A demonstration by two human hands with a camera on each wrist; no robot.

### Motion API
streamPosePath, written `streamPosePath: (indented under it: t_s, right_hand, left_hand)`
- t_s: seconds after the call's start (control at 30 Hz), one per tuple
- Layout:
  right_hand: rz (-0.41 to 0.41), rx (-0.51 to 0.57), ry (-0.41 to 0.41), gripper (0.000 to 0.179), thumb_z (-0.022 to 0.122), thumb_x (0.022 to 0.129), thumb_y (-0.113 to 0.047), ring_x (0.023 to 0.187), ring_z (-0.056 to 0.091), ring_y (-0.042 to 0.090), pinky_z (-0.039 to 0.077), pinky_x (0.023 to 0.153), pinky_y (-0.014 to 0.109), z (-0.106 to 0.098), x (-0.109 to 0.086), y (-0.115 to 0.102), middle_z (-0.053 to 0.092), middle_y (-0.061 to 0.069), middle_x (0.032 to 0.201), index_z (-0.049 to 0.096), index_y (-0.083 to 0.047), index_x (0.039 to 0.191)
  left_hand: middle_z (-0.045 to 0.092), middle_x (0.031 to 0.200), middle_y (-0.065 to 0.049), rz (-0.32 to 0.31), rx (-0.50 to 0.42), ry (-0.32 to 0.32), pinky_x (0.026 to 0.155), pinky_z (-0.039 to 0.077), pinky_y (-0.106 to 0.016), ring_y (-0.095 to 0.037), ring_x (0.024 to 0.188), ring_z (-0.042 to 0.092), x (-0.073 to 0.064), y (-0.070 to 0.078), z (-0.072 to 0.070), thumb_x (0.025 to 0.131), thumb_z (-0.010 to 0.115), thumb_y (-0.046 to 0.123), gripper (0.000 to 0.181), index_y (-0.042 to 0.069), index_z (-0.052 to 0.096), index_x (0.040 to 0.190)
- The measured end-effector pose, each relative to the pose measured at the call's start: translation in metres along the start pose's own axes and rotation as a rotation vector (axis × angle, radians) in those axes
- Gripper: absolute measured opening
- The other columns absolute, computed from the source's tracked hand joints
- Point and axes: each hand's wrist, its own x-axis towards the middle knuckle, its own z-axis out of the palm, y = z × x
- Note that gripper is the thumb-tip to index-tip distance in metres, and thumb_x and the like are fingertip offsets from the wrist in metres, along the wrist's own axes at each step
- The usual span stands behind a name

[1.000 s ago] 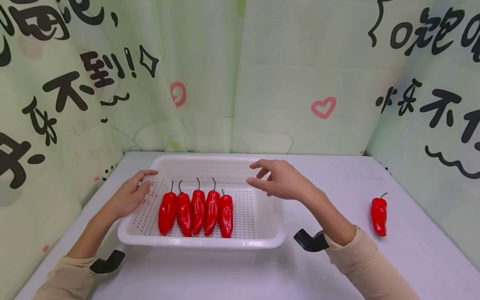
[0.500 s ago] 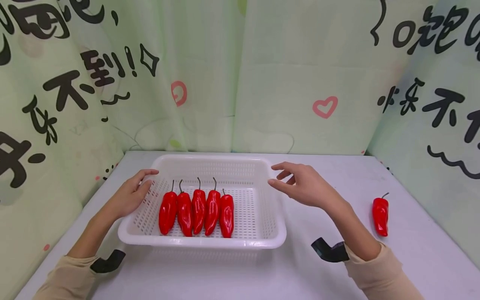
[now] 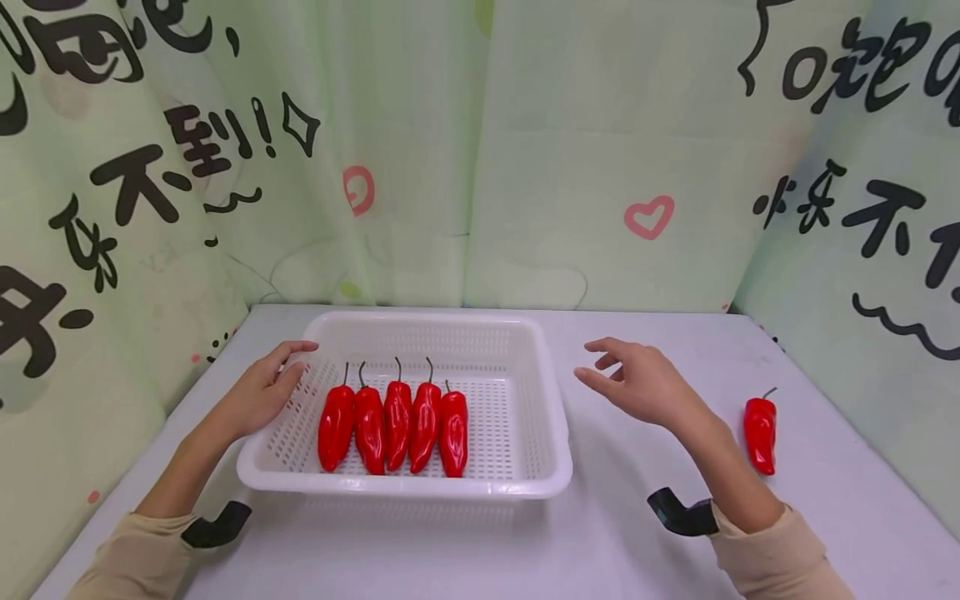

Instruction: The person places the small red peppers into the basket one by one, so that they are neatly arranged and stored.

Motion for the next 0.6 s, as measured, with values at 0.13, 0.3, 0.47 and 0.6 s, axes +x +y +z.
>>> streamPosePath:
  t_s: [0.13, 0.3, 0.47, 0.6]
  right_hand:
    - [0.037, -0.026, 0.013, 0.062, 0.067, 0.097, -0.041, 0.104, 0.067, 0.045, 0.063, 0.072, 0.049, 0.001, -0.001, 0.013, 0.066, 0.030, 0.122, 0.055, 0.002, 0.140]
    - [0.086, -0.074, 0.002, 0.063, 0.066, 0.098, -0.040, 0.108, 0.065, 0.047, 0.061, 0.078, 0.054, -0.001, -0.002, 0.031, 0.064, 0.033, 0.125, 0.053, 0.004, 0.141]
    - [0.133, -0.116, -0.024, 0.065, 0.066, 0.097, -0.040, 0.109, 0.063, 0.050, 0.060, 0.078, 0.057, -0.002, -0.004, 0.052, 0.060, 0.038, 0.126, 0.052, 0.008, 0.139]
    - [0.173, -0.130, -0.023, 0.066, 0.066, 0.098, -0.039, 0.112, 0.060, 0.053, 0.060, 0.077, 0.059, -0.002, -0.008, 0.067, 0.056, 0.041, 0.129, 0.049, 0.010, 0.139]
  left_hand:
    - [0.050, 0.146, -0.027, 0.003, 0.004, 0.002, 0.085, 0.061, -0.051, -0.040, 0.113, 0.063, 0.000, 0.000, 0.000, 0.107, 0.045, 0.020, 0.048, 0.008, 0.037, 0.153]
    - [0.049, 0.147, -0.026, -0.007, -0.002, 0.001, 0.084, 0.061, -0.050, -0.041, 0.115, 0.063, -0.002, 0.001, 0.000, 0.107, 0.045, 0.021, 0.048, 0.008, 0.036, 0.153]
    - [0.049, 0.147, -0.027, -0.006, 0.008, 0.004, 0.085, 0.061, -0.052, -0.042, 0.115, 0.063, -0.002, 0.002, 0.001, 0.107, 0.045, 0.020, 0.048, 0.008, 0.037, 0.153]
    - [0.049, 0.147, -0.027, 0.004, 0.011, 0.006, 0.087, 0.060, -0.052, -0.041, 0.115, 0.062, -0.001, 0.001, 0.001, 0.107, 0.045, 0.020, 0.048, 0.007, 0.037, 0.153]
